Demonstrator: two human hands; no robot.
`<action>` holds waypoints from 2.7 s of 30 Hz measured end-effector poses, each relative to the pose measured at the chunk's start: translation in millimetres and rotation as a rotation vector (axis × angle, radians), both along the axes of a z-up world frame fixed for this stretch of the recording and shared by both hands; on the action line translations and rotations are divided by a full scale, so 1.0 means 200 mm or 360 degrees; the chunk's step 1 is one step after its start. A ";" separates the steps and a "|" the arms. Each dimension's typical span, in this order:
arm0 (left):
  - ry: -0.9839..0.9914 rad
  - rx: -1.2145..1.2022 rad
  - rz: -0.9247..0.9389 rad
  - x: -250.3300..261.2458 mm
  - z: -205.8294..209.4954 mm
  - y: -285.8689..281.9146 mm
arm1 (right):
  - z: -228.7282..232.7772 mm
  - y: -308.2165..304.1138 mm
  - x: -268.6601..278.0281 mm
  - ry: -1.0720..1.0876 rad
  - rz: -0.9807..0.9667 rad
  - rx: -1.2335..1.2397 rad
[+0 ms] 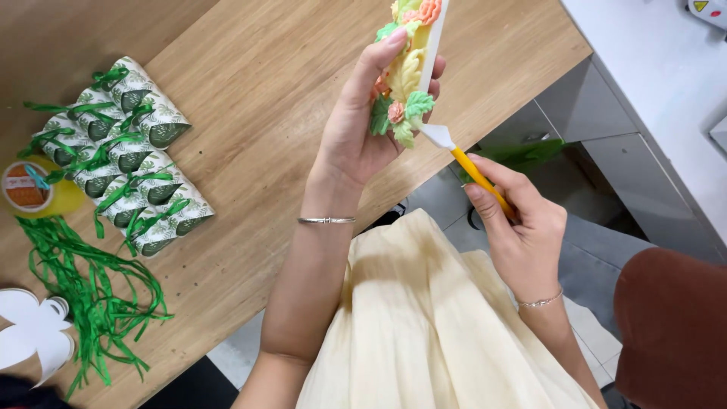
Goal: The person arranges small flower- and leaf-shaped wax pieces on a white candle to form a floral decoration, pressing them with a small spatula tool. They also scoop green wax pieces from a melting pot with a ladle and dip the spatula into a cup of water between presses.
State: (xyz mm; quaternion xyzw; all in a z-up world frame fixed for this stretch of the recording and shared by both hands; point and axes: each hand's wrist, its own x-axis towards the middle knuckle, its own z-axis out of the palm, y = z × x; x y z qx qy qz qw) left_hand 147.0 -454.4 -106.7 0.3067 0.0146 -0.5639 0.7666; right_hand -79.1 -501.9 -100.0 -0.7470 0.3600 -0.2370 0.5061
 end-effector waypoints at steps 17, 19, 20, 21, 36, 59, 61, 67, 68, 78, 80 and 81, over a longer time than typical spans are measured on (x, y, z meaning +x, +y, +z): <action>0.0040 -0.0040 -0.0141 0.02 0.00 -0.03 | 0.08 0.06 0.03 0.0050 -0.0173 0.0032; 0.0047 -0.0066 -0.0140 0.02 0.00 -0.02 | 0.09 0.07 0.03 0.0048 -0.0173 0.0034; 0.0053 -0.0090 -0.0137 0.02 0.01 -0.02 | 0.10 0.07 0.03 0.0045 -0.0170 0.0039; 0.0049 -0.0089 -0.0133 0.03 0.01 -0.01 | 0.10 0.08 0.03 0.0040 -0.0165 0.0040; 0.0023 -0.0115 -0.0122 0.04 0.01 0.07 | 0.15 0.15 0.05 0.0103 -0.0136 0.0045; 0.0063 -0.0131 -0.0144 0.06 0.02 0.08 | 0.18 0.17 0.04 0.0093 -0.0133 -0.0133; 0.0053 -0.0135 -0.0149 0.06 0.01 0.07 | 0.17 0.16 0.03 0.0103 -0.0162 -0.0084; 0.0046 -0.0159 -0.0162 0.05 0.00 0.06 | 0.18 0.16 0.03 0.0077 -0.0128 -0.0134; 0.0050 -0.0160 -0.0160 0.05 0.00 0.06 | 0.18 0.16 0.03 0.0057 -0.0100 -0.0184; 0.0041 -0.0119 -0.0120 0.03 -0.02 0.03 | 0.17 0.14 0.04 0.0078 -0.0115 -0.0256; 0.0034 -0.0120 -0.0117 0.04 -0.02 0.03 | 0.16 0.14 0.04 0.0076 -0.0153 -0.0195; 0.0037 -0.0114 -0.0112 0.03 -0.03 0.03 | 0.16 0.14 0.04 0.0079 -0.0148 -0.0189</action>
